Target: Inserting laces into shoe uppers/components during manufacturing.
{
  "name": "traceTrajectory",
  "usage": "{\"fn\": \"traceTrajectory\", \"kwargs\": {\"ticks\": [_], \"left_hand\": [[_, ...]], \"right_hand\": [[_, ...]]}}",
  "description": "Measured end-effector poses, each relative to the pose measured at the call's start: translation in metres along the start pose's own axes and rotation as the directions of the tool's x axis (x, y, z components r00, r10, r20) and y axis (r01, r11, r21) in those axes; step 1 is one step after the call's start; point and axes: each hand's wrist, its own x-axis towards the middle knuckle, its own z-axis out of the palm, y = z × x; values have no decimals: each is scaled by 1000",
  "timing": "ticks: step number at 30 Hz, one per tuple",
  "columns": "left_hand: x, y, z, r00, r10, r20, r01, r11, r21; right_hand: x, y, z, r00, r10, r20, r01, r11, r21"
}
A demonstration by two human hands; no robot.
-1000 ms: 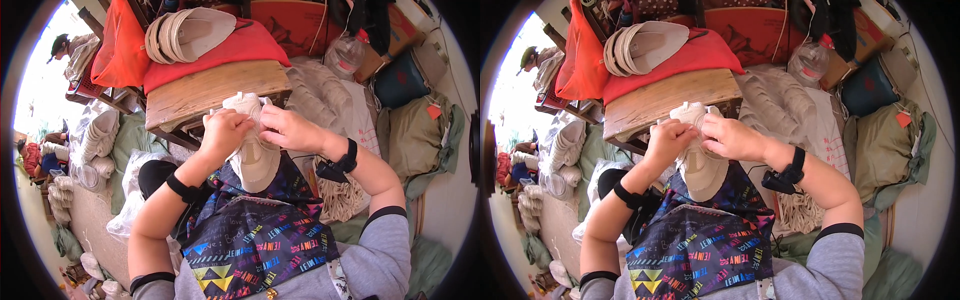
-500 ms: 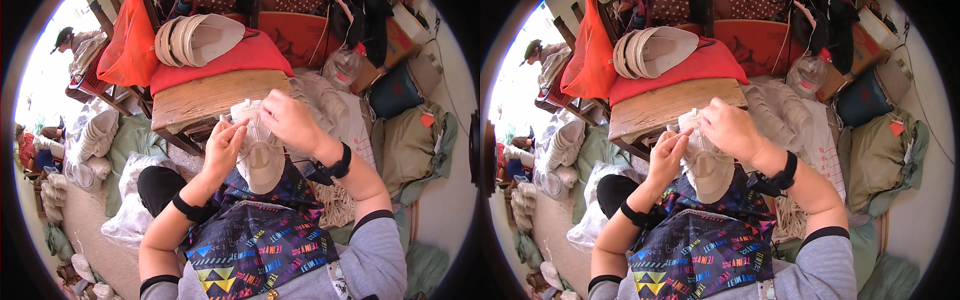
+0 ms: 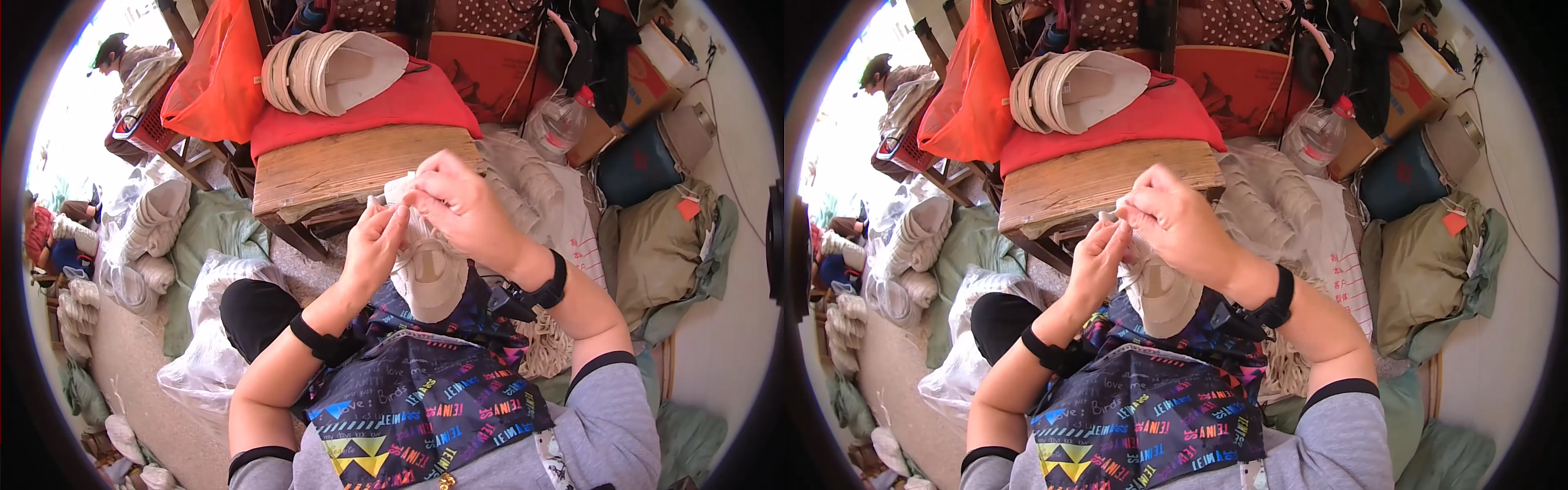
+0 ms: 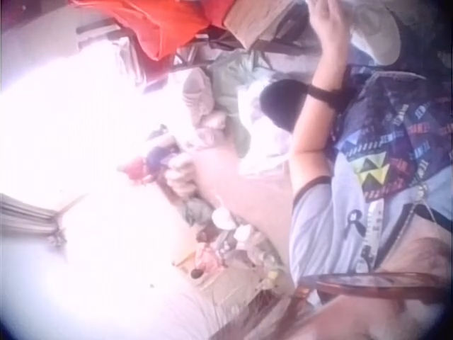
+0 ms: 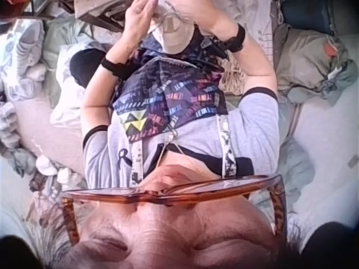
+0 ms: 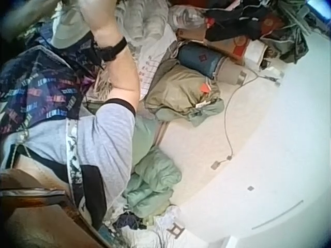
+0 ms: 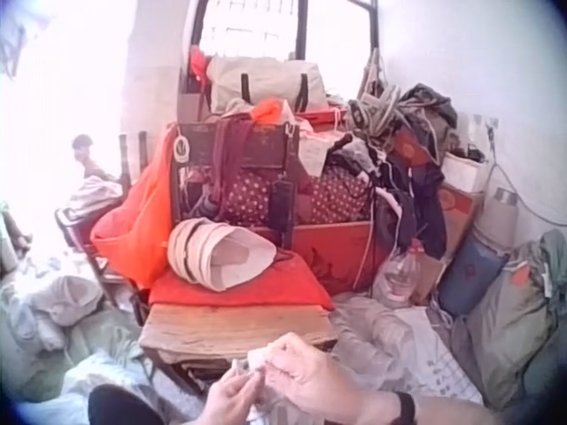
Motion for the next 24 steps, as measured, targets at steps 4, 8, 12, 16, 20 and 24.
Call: {"fn": "traceTrajectory", "kwargs": {"ticks": [4, 8, 12, 16, 20, 24], "left_hand": [[0, 2, 1, 991, -121, 57, 130, 969, -212], [2, 3, 3, 984, -165, 72, 179, 943, -282], [7, 1, 1, 998, -24, 52, 26, 999, -30], [3, -1, 5, 997, 72, 27, -73, 997, 37], [-2, -7, 1, 990, -135, 29, 135, 909, -395], [-1, 11, -5, 990, -118, 83, 143, 883, -448]], "right_hand": [[-3, 9, 3, 857, 439, 271, -467, 883, 46], [-11, 20, 11, 868, 418, 267, -462, 877, 130], [-12, 29, 25, 902, 389, 186, -402, 915, 40], [-11, 31, 31, 971, 233, 58, -230, 972, -52], [-3, 25, 16, 994, 109, -8, -109, 994, 16], [44, -48, -25, 981, -65, -185, 77, 995, 58]]}}
